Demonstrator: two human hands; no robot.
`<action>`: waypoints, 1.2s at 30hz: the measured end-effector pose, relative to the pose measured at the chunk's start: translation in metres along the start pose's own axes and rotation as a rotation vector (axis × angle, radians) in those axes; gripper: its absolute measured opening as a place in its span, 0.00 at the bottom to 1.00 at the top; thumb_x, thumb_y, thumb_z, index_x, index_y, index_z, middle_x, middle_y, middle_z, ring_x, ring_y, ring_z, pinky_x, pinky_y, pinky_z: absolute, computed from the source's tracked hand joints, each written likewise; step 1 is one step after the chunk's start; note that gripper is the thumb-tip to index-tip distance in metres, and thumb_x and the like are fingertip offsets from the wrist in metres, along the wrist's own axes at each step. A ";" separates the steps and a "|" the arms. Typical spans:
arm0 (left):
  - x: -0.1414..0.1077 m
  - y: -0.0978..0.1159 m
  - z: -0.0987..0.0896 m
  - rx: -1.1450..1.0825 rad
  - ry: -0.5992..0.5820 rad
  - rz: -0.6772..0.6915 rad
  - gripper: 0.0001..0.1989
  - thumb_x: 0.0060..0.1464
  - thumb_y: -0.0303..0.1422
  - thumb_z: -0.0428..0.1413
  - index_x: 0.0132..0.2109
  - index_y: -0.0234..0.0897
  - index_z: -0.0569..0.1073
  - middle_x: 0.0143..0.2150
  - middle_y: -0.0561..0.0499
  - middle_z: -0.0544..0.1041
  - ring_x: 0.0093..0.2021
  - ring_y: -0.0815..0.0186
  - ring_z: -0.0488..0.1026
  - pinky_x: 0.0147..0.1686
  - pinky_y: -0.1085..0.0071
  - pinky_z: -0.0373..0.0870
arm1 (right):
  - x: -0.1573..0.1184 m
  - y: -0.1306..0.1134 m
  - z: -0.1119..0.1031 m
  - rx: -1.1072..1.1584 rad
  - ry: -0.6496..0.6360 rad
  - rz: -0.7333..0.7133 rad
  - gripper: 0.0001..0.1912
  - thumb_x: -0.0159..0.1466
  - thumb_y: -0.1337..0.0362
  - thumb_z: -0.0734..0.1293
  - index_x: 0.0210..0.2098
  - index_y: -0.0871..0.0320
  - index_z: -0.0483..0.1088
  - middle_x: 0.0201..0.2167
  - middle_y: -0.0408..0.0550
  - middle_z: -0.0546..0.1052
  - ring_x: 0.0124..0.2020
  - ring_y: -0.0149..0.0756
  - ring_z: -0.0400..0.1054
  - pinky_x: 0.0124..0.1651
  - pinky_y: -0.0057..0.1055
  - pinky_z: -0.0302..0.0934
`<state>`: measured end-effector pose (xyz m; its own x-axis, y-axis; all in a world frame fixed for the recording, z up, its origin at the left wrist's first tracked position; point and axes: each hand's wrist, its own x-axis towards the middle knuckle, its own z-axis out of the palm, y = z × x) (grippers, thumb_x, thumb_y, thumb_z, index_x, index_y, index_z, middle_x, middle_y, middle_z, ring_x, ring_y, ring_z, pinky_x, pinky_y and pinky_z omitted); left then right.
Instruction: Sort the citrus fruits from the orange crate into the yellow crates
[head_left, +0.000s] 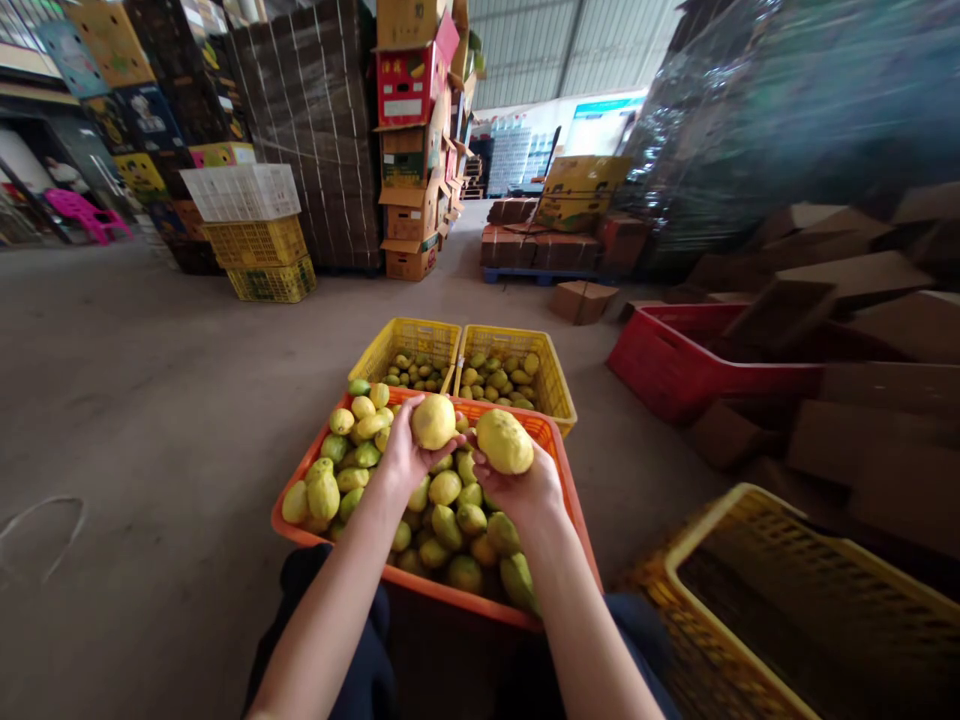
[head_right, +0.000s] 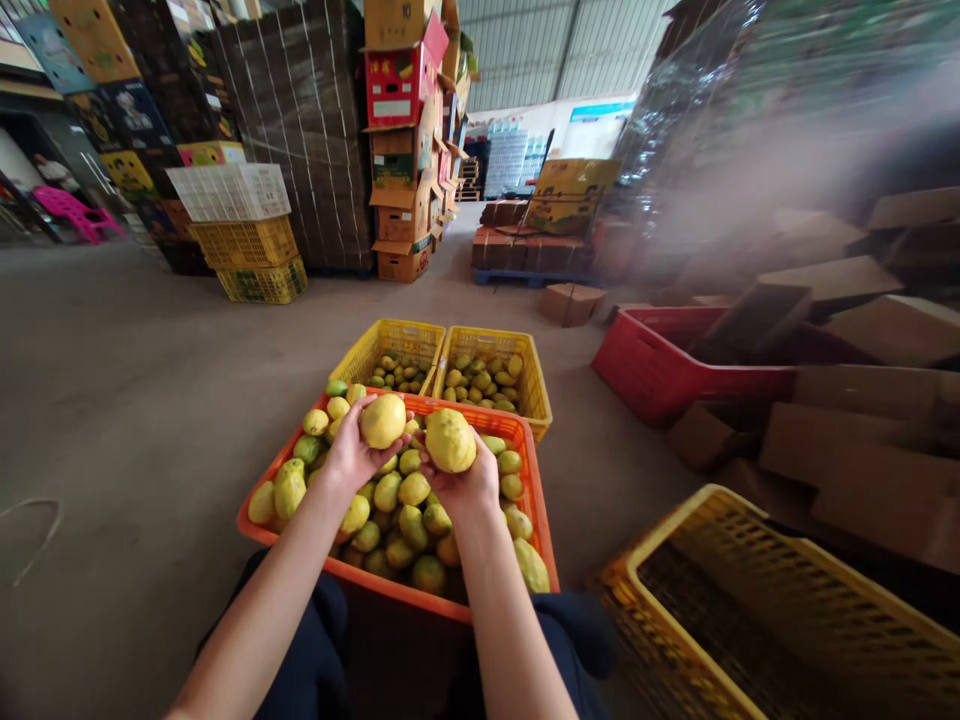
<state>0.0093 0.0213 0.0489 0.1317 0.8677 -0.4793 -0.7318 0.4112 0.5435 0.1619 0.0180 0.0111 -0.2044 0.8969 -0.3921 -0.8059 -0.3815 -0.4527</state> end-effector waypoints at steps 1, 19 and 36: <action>0.002 -0.001 -0.001 -0.009 -0.004 0.004 0.20 0.66 0.38 0.53 0.60 0.36 0.76 0.41 0.42 0.84 0.32 0.60 0.83 0.23 0.73 0.77 | 0.002 0.000 -0.002 0.012 -0.025 0.007 0.14 0.65 0.59 0.62 0.35 0.59 0.77 0.26 0.54 0.82 0.18 0.39 0.71 0.16 0.30 0.64; -0.002 -0.004 0.001 0.043 -0.036 0.113 0.04 0.61 0.24 0.60 0.43 0.35 0.77 0.42 0.42 0.81 0.47 0.57 0.83 0.25 0.79 0.77 | -0.014 0.000 0.017 -0.064 -0.009 -0.022 0.03 0.66 0.67 0.66 0.36 0.59 0.73 0.28 0.50 0.82 0.27 0.37 0.78 0.28 0.30 0.76; -0.004 0.012 -0.004 0.128 -0.140 0.198 0.10 0.61 0.36 0.63 0.41 0.33 0.74 0.30 0.50 0.78 0.20 0.75 0.69 0.15 0.84 0.64 | -0.011 0.003 0.008 -0.433 0.035 -0.430 0.29 0.40 0.62 0.85 0.38 0.55 0.72 0.34 0.44 0.81 0.34 0.40 0.77 0.38 0.37 0.75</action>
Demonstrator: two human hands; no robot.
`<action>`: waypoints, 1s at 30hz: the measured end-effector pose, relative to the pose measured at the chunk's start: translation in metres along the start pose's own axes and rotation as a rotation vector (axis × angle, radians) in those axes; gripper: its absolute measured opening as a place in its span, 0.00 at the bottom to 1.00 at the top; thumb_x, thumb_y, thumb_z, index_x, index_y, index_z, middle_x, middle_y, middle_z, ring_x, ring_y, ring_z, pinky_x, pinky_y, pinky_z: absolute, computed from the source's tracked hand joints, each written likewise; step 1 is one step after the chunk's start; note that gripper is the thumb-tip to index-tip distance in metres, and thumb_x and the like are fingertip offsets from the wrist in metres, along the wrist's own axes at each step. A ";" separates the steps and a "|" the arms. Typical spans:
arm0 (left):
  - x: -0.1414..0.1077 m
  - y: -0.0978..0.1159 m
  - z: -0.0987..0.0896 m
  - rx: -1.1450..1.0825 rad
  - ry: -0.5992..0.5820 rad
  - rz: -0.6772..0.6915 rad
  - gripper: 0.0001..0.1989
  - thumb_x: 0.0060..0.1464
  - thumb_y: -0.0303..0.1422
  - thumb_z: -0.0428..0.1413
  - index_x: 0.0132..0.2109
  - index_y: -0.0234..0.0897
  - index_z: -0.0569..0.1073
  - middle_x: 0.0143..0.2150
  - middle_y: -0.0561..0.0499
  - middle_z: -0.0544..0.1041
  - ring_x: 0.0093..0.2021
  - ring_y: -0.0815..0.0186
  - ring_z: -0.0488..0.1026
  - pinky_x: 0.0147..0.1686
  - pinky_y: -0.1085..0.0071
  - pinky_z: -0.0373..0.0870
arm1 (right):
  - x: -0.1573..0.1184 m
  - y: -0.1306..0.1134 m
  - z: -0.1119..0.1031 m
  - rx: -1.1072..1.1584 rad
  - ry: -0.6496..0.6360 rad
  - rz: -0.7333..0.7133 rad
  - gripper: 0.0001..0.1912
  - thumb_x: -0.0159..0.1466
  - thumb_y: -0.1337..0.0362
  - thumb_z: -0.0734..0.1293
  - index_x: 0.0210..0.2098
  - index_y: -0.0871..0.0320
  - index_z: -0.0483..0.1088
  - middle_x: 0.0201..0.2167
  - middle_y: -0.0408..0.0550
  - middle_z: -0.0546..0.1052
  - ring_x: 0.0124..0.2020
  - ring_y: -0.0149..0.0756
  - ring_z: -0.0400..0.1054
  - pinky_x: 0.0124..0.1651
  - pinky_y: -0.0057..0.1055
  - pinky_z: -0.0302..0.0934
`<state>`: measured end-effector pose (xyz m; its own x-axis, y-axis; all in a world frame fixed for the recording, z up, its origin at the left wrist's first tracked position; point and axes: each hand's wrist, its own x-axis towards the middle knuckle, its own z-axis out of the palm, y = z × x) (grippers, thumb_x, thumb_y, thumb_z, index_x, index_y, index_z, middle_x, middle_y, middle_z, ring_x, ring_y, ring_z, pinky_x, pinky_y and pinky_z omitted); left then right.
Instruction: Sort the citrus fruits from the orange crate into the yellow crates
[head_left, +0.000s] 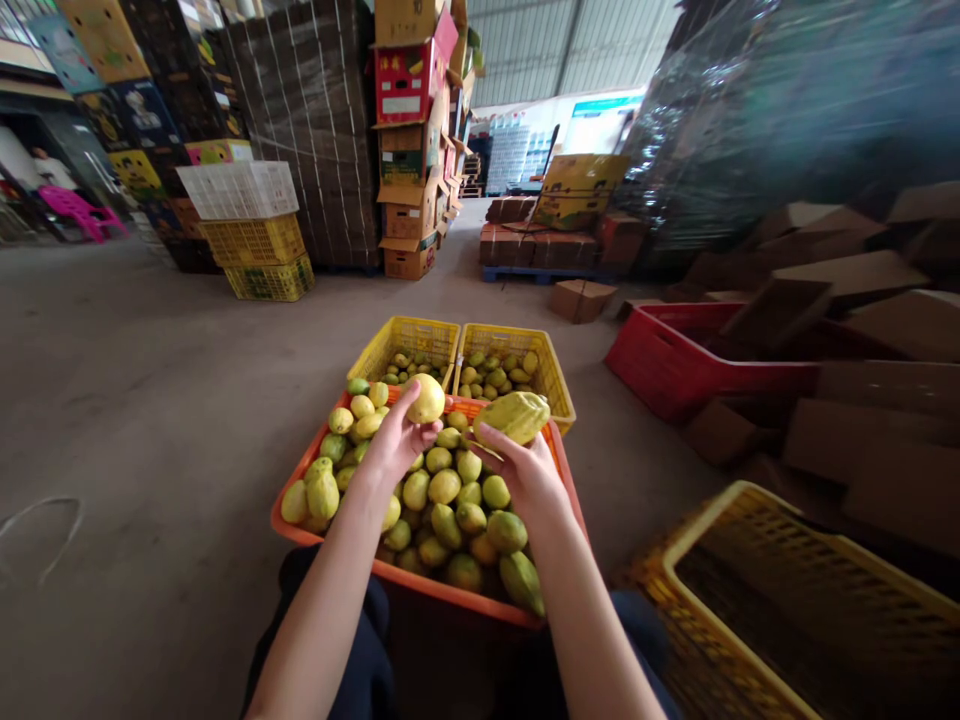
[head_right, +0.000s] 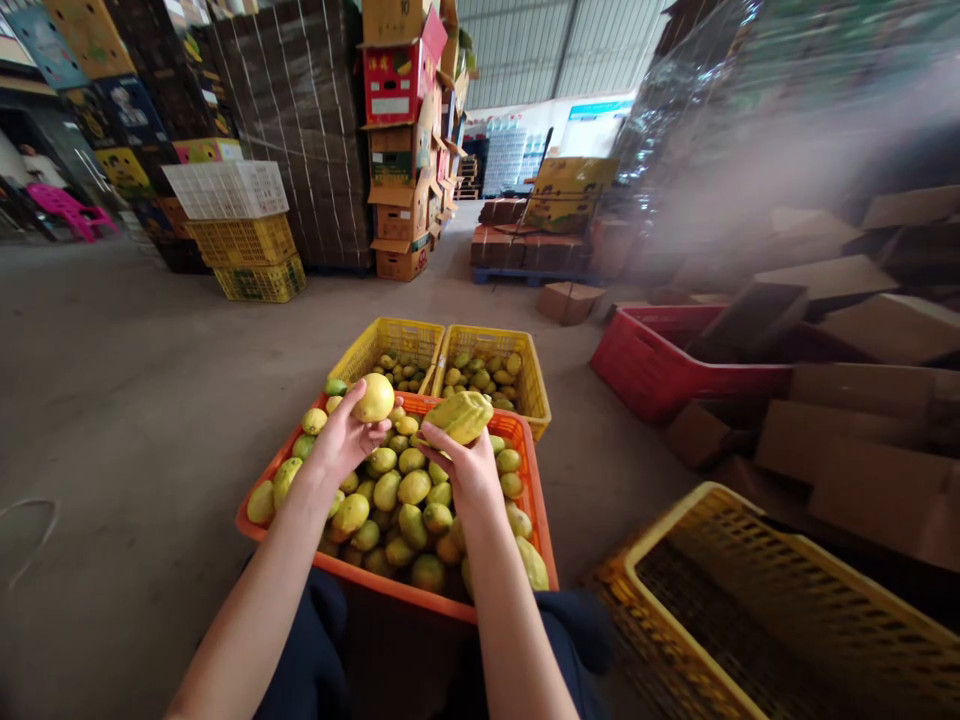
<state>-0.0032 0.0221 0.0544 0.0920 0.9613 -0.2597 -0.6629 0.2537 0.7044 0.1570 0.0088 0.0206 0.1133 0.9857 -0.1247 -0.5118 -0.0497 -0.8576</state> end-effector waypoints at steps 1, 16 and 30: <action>0.001 -0.002 -0.002 0.078 0.016 0.051 0.11 0.57 0.33 0.67 0.41 0.34 0.74 0.31 0.51 0.78 0.23 0.74 0.72 0.20 0.83 0.69 | 0.000 0.001 -0.001 -0.043 0.009 -0.047 0.30 0.38 0.62 0.85 0.38 0.55 0.72 0.34 0.44 0.80 0.35 0.40 0.76 0.39 0.37 0.75; 0.006 -0.008 -0.015 0.643 -0.125 0.577 0.32 0.37 0.23 0.69 0.52 0.42 0.75 0.59 0.47 0.75 0.57 0.55 0.75 0.51 0.68 0.75 | 0.003 0.010 -0.004 -0.460 0.139 -0.395 0.35 0.39 0.60 0.81 0.46 0.53 0.70 0.41 0.43 0.77 0.42 0.44 0.70 0.49 0.41 0.64; 0.015 -0.012 -0.026 0.693 -0.321 0.521 0.35 0.38 0.28 0.72 0.56 0.41 0.74 0.62 0.45 0.74 0.62 0.54 0.72 0.61 0.64 0.71 | -0.006 0.006 0.003 -0.317 0.094 -0.301 0.30 0.43 0.62 0.81 0.44 0.53 0.71 0.40 0.41 0.77 0.42 0.41 0.71 0.48 0.39 0.67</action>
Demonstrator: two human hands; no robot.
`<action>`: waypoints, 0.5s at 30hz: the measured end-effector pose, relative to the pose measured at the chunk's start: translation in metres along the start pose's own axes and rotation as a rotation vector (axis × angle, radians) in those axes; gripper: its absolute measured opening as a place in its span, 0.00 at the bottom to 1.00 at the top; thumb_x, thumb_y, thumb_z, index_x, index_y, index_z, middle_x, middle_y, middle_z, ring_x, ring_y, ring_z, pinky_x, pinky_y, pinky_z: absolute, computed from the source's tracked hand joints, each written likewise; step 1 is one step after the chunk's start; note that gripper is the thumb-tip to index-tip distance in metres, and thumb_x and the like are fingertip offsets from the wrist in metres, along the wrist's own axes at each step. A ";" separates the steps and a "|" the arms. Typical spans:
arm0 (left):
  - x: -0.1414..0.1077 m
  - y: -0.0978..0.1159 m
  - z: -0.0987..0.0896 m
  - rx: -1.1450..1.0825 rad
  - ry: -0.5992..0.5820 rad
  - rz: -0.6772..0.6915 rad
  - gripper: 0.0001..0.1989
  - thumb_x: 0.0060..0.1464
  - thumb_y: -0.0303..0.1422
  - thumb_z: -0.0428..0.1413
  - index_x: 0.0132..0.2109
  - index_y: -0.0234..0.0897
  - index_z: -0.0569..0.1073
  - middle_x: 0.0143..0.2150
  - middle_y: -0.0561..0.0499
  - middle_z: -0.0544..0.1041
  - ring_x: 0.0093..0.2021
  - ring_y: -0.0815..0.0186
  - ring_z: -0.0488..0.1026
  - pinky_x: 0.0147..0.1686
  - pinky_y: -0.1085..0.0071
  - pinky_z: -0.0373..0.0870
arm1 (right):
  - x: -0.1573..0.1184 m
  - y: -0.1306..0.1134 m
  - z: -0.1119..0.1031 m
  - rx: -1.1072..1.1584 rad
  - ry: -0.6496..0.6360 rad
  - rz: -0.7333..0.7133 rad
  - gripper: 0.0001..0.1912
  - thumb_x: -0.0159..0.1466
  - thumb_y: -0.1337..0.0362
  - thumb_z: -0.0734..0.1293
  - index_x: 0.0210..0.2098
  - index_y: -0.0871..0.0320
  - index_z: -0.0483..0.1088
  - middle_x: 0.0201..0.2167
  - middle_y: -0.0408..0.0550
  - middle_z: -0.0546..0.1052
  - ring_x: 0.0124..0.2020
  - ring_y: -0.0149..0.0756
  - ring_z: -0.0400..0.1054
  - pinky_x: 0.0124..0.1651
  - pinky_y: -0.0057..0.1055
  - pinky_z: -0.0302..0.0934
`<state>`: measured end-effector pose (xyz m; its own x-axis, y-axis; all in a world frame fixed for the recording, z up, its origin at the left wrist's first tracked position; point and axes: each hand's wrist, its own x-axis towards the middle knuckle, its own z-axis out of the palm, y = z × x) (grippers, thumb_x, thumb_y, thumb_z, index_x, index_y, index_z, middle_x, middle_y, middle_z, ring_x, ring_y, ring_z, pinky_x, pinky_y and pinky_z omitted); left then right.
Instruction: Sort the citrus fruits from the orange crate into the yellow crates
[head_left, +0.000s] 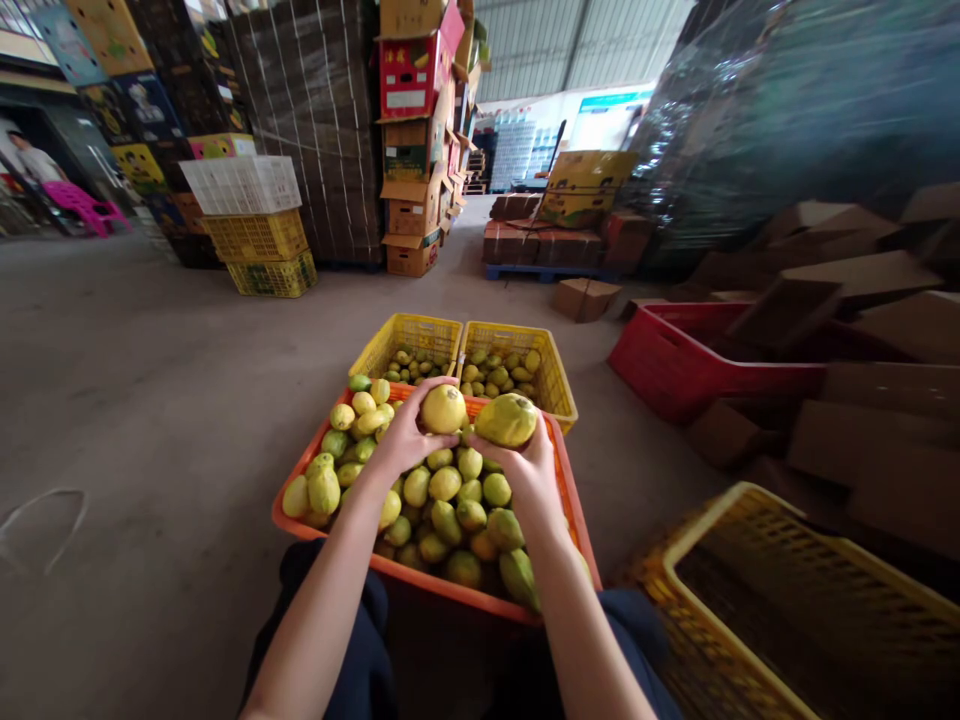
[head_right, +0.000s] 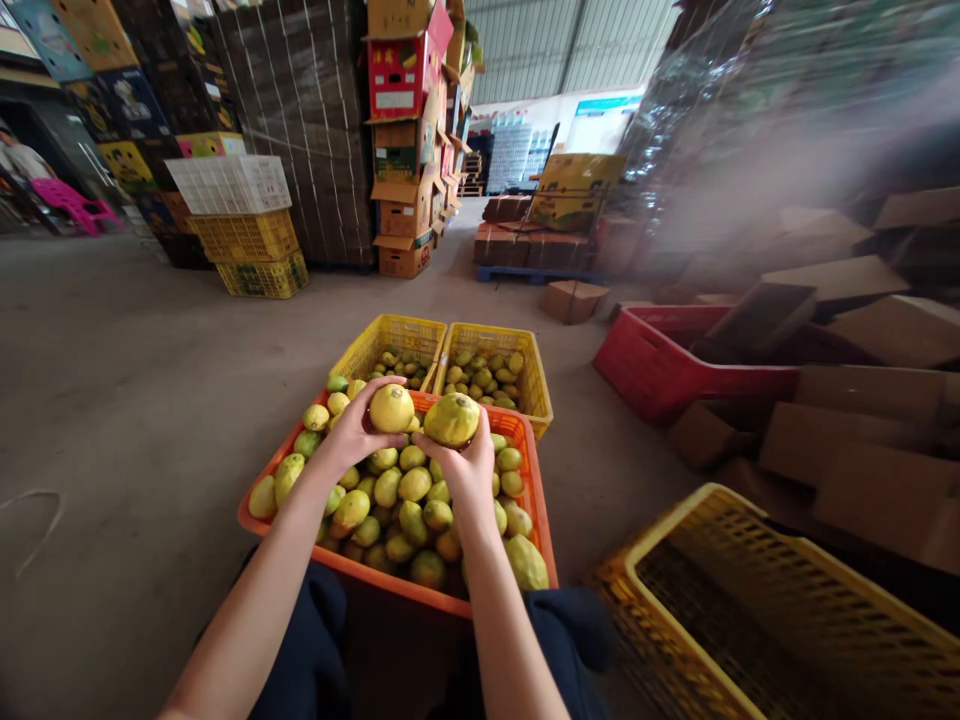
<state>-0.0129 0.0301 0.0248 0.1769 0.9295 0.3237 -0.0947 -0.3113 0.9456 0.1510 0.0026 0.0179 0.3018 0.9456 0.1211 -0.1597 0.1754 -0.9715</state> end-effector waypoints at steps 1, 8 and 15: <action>0.000 0.000 0.000 -0.005 0.006 -0.015 0.35 0.38 0.28 0.73 0.56 0.41 0.74 0.62 0.45 0.74 0.62 0.54 0.72 0.60 0.63 0.71 | 0.000 -0.001 0.000 0.002 0.003 0.008 0.30 0.42 0.62 0.81 0.44 0.53 0.71 0.39 0.41 0.78 0.42 0.41 0.71 0.48 0.39 0.67; -0.004 0.014 0.003 -0.170 0.126 -0.203 0.42 0.40 0.29 0.73 0.63 0.44 0.70 0.56 0.47 0.76 0.50 0.57 0.79 0.54 0.60 0.78 | 0.001 -0.011 0.001 0.082 -0.060 0.220 0.29 0.37 0.61 0.83 0.36 0.54 0.71 0.32 0.44 0.79 0.32 0.42 0.73 0.35 0.40 0.71; -0.007 0.020 0.007 -0.395 0.134 -0.316 0.36 0.49 0.26 0.68 0.65 0.45 0.69 0.46 0.49 0.81 0.41 0.59 0.83 0.48 0.61 0.82 | 0.004 -0.016 0.002 0.341 -0.231 0.427 0.16 0.45 0.60 0.78 0.30 0.59 0.75 0.24 0.47 0.77 0.19 0.34 0.67 0.18 0.30 0.60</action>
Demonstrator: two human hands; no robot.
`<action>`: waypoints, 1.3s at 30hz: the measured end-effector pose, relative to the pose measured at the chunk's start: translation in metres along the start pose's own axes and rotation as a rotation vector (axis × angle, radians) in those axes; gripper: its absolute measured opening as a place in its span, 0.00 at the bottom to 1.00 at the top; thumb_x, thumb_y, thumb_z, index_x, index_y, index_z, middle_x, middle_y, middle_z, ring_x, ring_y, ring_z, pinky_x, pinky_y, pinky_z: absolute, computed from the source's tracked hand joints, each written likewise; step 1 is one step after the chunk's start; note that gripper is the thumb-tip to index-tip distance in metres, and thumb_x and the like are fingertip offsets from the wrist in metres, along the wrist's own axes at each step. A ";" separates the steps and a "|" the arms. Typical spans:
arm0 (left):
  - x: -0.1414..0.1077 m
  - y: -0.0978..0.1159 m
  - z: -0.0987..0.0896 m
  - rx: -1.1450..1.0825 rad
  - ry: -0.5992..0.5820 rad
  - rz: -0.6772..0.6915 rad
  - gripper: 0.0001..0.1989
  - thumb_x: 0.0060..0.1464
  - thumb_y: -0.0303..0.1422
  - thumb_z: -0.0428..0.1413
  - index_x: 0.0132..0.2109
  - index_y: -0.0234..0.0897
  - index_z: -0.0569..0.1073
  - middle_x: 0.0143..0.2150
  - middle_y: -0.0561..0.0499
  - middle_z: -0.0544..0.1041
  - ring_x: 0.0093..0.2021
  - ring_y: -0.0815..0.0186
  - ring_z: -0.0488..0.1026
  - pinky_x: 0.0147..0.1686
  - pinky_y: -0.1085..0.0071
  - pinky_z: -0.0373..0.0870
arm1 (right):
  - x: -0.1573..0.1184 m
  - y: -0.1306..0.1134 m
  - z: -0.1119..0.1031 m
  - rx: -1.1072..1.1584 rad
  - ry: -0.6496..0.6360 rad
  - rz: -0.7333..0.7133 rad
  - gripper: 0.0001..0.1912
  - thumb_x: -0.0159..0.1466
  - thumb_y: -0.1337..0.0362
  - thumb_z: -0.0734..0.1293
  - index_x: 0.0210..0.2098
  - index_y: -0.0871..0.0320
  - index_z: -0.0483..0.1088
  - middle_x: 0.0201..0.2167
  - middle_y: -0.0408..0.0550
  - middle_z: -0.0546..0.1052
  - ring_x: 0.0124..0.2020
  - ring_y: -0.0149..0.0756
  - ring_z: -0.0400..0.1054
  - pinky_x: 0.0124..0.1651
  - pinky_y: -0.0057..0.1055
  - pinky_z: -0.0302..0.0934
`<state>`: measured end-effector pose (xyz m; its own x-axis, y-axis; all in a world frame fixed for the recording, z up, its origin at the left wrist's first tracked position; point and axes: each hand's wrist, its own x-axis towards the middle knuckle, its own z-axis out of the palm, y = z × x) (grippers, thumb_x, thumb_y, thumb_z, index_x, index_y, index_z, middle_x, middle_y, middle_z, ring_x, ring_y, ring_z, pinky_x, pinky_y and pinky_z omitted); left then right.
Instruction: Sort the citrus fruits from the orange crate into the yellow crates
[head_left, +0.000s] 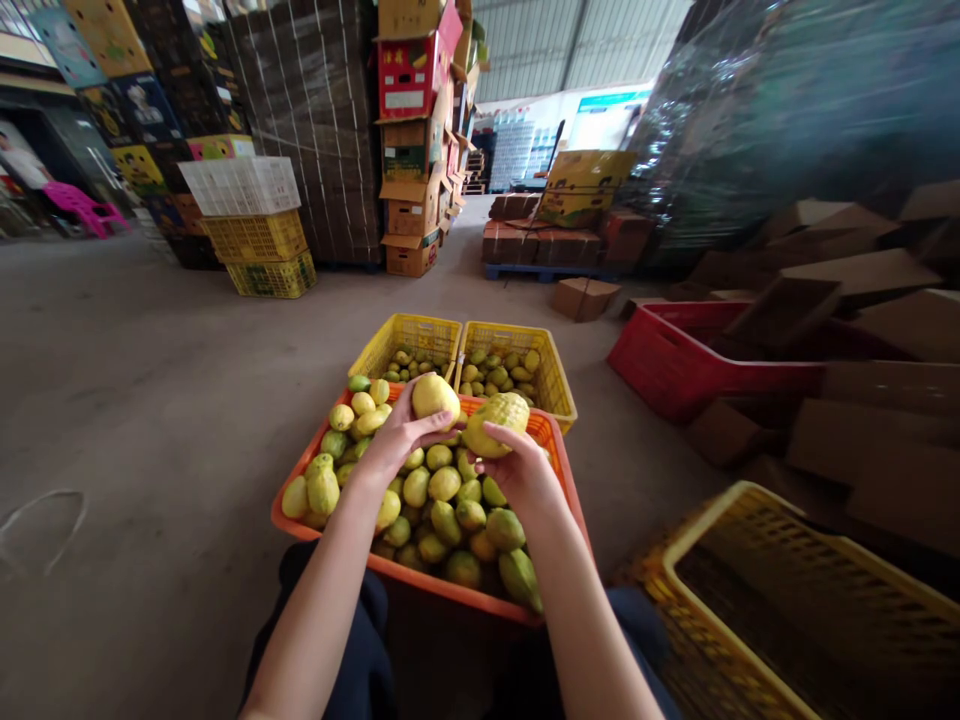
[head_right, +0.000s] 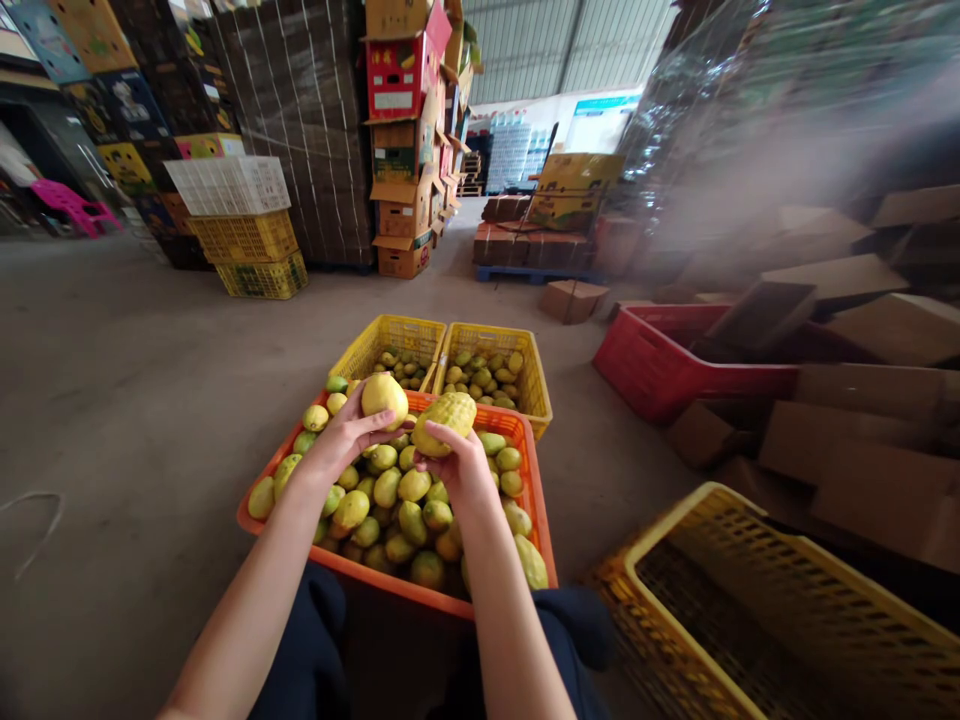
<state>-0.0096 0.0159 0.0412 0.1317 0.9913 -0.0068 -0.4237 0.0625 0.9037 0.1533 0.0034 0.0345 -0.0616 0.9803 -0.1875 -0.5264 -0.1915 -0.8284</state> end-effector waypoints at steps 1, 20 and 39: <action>0.000 0.000 0.000 -0.011 0.000 -0.006 0.36 0.49 0.26 0.68 0.64 0.45 0.69 0.45 0.50 0.81 0.42 0.59 0.83 0.49 0.61 0.82 | 0.000 0.000 0.000 -0.005 0.011 -0.013 0.15 0.45 0.61 0.78 0.30 0.59 0.75 0.24 0.47 0.78 0.19 0.35 0.67 0.18 0.31 0.60; 0.010 0.006 0.003 -0.205 0.107 -0.334 0.18 0.68 0.40 0.52 0.48 0.28 0.78 0.30 0.44 0.81 0.20 0.70 0.69 0.17 0.77 0.66 | 0.012 0.008 -0.009 0.020 -0.093 0.135 0.22 0.54 0.42 0.73 0.32 0.56 0.74 0.23 0.47 0.79 0.15 0.31 0.62 0.15 0.27 0.52; 0.011 0.008 0.010 -0.469 0.277 -0.334 0.17 0.64 0.45 0.57 0.45 0.33 0.74 0.26 0.50 0.76 0.18 0.71 0.70 0.13 0.81 0.65 | 0.006 0.007 0.000 0.091 0.133 -0.033 0.20 0.47 0.53 0.79 0.32 0.53 0.69 0.26 0.43 0.77 0.26 0.39 0.71 0.23 0.33 0.65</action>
<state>-0.0023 0.0262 0.0528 0.1142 0.8989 -0.4230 -0.7552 0.3552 0.5509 0.1491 0.0081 0.0278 0.0663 0.9699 -0.2341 -0.6011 -0.1484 -0.7852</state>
